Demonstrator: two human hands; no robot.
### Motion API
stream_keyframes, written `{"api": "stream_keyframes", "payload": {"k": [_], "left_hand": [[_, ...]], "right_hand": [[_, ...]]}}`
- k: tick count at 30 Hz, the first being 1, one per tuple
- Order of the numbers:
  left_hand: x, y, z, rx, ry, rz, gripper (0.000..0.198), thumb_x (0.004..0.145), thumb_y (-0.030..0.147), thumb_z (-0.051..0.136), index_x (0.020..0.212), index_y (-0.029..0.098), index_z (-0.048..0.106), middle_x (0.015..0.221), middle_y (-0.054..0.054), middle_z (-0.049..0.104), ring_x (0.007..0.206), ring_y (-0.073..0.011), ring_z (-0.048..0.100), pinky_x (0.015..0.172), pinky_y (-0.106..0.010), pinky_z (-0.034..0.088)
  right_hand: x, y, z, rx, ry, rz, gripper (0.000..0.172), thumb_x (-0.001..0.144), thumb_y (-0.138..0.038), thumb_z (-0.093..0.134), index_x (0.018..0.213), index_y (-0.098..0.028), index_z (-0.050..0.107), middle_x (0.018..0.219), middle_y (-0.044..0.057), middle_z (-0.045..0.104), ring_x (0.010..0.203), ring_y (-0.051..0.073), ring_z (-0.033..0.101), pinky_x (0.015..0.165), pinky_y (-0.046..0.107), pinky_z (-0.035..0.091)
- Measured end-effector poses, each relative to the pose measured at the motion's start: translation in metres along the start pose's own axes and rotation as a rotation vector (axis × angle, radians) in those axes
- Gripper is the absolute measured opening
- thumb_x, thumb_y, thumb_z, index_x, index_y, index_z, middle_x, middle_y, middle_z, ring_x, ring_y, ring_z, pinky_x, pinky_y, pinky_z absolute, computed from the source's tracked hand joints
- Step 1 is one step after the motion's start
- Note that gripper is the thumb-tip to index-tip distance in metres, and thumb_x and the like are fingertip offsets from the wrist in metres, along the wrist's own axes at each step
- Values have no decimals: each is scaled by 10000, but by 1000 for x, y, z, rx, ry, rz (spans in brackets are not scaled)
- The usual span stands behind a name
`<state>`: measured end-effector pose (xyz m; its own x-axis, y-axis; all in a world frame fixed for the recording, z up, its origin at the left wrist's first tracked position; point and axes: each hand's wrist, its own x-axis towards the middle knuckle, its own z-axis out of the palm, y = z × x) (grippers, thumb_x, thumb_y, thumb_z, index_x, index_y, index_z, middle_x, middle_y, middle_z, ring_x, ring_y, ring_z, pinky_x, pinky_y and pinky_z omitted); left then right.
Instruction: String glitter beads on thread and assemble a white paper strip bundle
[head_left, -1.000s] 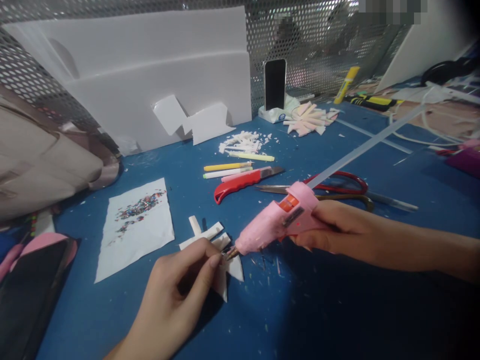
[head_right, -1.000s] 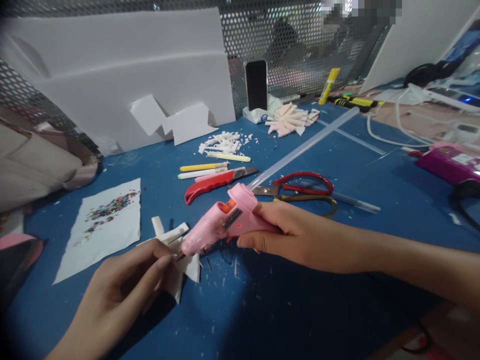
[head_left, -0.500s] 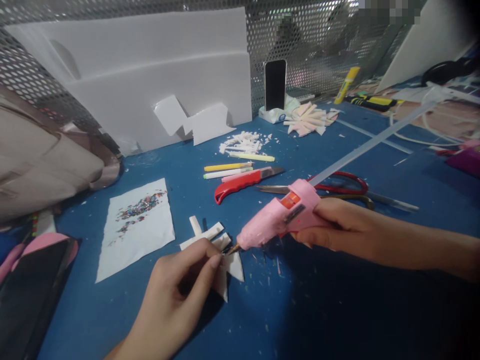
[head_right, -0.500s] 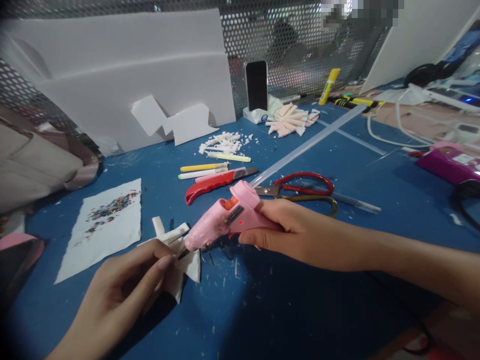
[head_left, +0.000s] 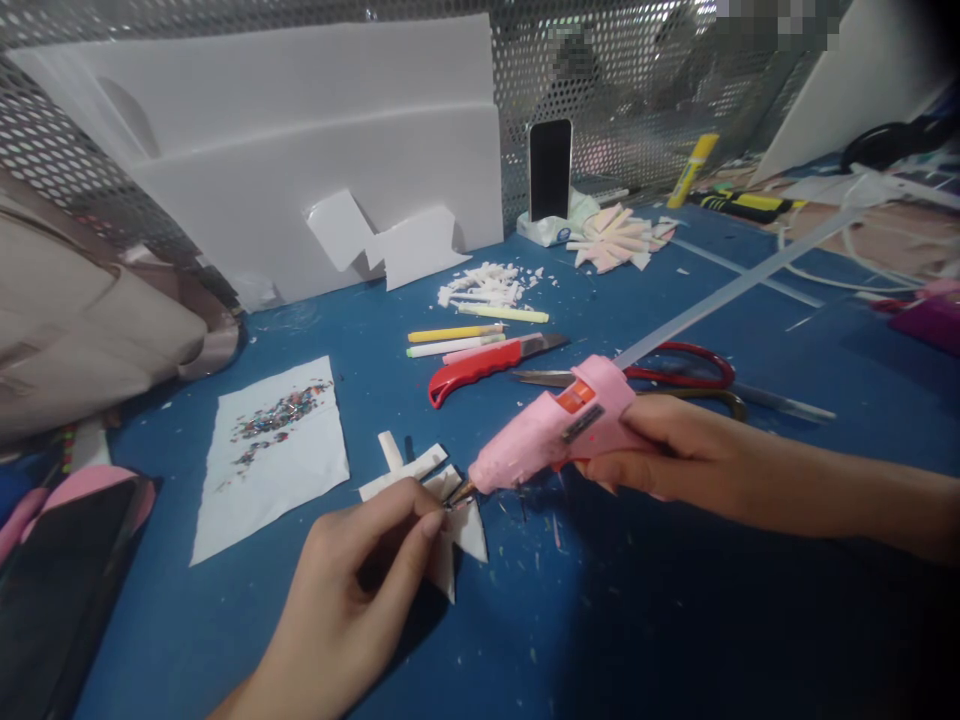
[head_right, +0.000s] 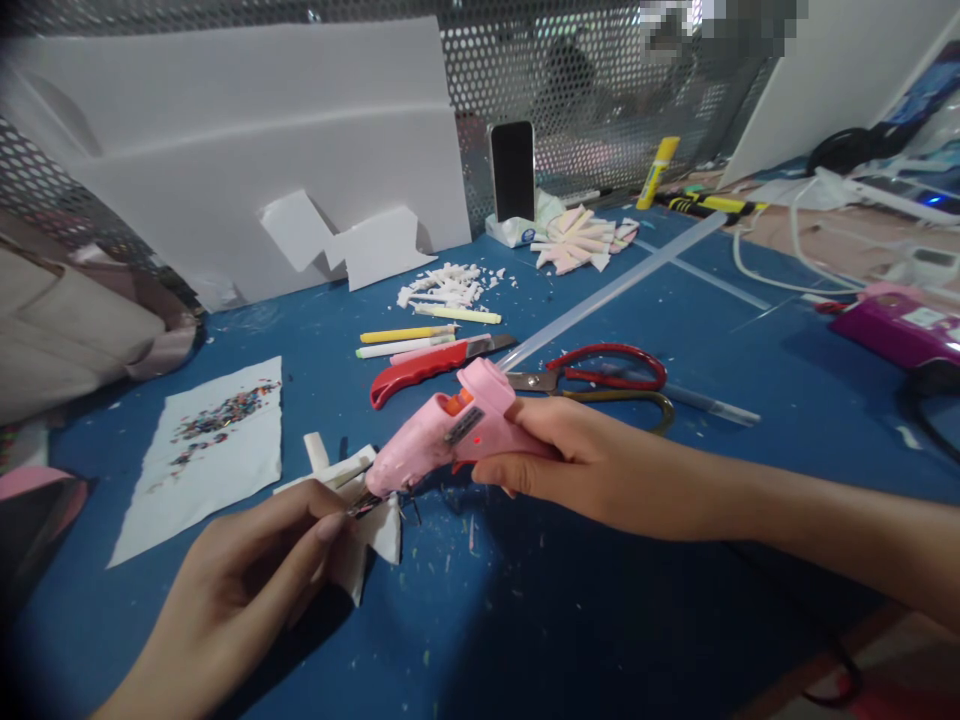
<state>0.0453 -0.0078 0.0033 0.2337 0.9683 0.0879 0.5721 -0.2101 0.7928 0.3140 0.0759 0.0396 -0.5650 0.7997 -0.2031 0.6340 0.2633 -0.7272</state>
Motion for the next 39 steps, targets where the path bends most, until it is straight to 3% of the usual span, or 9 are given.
{"api": "stream_keyframes", "payload": {"k": [3, 8, 13, 18, 22, 26, 29, 33, 39], "left_hand": [[0, 0, -1, -2, 6, 5, 322, 984, 263, 460, 678, 199, 534, 541, 60, 519, 452, -67, 465, 448, -152, 340], [-1, 0, -1, -2, 10, 0, 318, 983, 261, 461, 684, 199, 548, 542, 60, 525, 449, -65, 468, 442, -150, 336], [-2, 0, 0, -16, 7, -7, 318, 981, 255, 466, 683, 198, 558, 550, 57, 545, 456, -63, 480, 445, -149, 337], [-1, -1, 0, -12, 14, -18, 318, 980, 279, 477, 681, 202, 551, 529, 62, 519, 441, -64, 453, 416, -155, 299], [0, -3, 1, -54, 1, -26, 328, 985, 299, 469, 681, 201, 546, 531, 58, 526, 434, -68, 446, 416, -158, 311], [0, -4, 2, -96, -1, -52, 331, 990, 321, 466, 696, 199, 558, 536, 57, 524, 441, -69, 448, 419, -157, 316], [-1, -3, 2, -97, 11, -80, 339, 992, 348, 462, 706, 196, 564, 532, 60, 510, 441, -66, 435, 415, -158, 304], [-2, -4, 2, -88, 12, -86, 354, 991, 378, 461, 706, 194, 561, 525, 63, 489, 428, -64, 418, 409, -161, 300], [-3, -5, 3, -104, 19, -109, 324, 986, 371, 468, 730, 199, 566, 543, 60, 530, 434, -70, 451, 423, -165, 330]], "right_hand": [[0, 0, 1, 42, -70, -17, 454, 927, -591, 495, 759, -172, 545, 661, -18, 490, 583, 106, 466, 550, 241, 371], [3, 8, 5, -10, -23, -63, 475, 912, -613, 500, 722, -178, 532, 642, -23, 482, 566, 107, 458, 503, 233, 345], [5, 14, 5, -109, 110, -163, 475, 917, -607, 498, 710, -185, 566, 643, -7, 549, 573, 131, 504, 521, 248, 376], [5, 20, -4, -271, 220, -406, 306, 994, -421, 471, 873, -198, 642, 876, 41, 660, 774, 180, 592, 708, 296, 435], [0, 26, -24, -485, 435, -507, 216, 986, -377, 480, 920, -207, 596, 889, 56, 606, 801, 204, 555, 710, 327, 419], [-2, 40, -60, -649, 712, -451, 284, 967, -441, 481, 879, -198, 598, 760, 37, 521, 677, 170, 472, 626, 317, 345], [4, 62, -90, -554, 896, -200, 359, 901, -481, 603, 739, -161, 598, 635, -2, 467, 588, 105, 385, 594, 302, 287], [23, 98, -107, 50, 749, 81, 308, 919, -414, 591, 928, -118, 676, 826, 60, 635, 643, 86, 460, 591, 283, 327], [36, 130, -89, 144, 618, 174, 332, 888, -378, 616, 1095, -128, 686, 1101, 141, 704, 716, 112, 507, 609, 259, 407]]}}
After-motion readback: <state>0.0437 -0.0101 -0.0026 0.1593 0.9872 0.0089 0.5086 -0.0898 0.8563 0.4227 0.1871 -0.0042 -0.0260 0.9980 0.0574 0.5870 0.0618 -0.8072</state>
